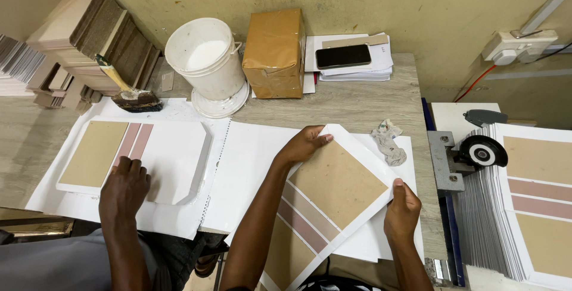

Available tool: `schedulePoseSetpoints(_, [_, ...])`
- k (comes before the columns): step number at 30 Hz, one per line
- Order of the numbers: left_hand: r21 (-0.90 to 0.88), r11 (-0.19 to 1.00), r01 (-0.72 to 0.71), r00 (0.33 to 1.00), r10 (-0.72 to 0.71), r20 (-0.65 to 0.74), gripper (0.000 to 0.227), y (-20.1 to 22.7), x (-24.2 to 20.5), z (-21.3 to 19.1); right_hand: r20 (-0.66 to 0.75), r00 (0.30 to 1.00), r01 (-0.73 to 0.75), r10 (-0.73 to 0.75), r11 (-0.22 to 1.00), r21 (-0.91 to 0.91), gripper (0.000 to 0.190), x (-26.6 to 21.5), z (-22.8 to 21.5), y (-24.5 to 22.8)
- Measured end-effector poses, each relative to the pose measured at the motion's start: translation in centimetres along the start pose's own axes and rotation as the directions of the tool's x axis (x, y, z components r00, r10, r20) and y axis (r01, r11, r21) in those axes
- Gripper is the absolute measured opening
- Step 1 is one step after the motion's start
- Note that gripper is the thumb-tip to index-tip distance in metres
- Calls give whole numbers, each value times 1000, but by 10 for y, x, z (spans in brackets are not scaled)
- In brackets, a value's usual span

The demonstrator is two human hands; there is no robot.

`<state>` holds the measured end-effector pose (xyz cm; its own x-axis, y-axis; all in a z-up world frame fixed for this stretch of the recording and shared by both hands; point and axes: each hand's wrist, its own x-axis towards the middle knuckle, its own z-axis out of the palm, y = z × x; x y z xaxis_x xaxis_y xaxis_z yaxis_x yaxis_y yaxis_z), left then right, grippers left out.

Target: The person applies glue to a white book cover using a brush, then places a patterned paper sheet onto the cover and smooths it down with a cloth. They repeat this process for multiple book covers, handling the materials and tools to assemble the items.

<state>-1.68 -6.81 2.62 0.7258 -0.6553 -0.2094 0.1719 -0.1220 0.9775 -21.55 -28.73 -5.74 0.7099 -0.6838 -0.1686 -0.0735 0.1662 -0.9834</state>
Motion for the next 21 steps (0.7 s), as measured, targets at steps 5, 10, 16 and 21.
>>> schedulePoseSetpoints(5, [145,989,-13,1000,12,8,27,-12,11,0,94,995,34,-11,968,-248,63,-7,-6,-68])
schedulePoseSetpoints(10, [403,898,-177,977,112,179,28,-40,16,55,451,823,555,-346,662,-504,46,18,1,-115])
schedulePoseSetpoints(16, [426,890,-164,956,37,290,24,-67,1,92,692,705,511,158,564,-649,22,39,23,-120])
schedulePoseSetpoints(21, [271,958,-94,936,-8,352,22,-141,36,87,751,626,662,209,367,-654,9,31,29,-135])
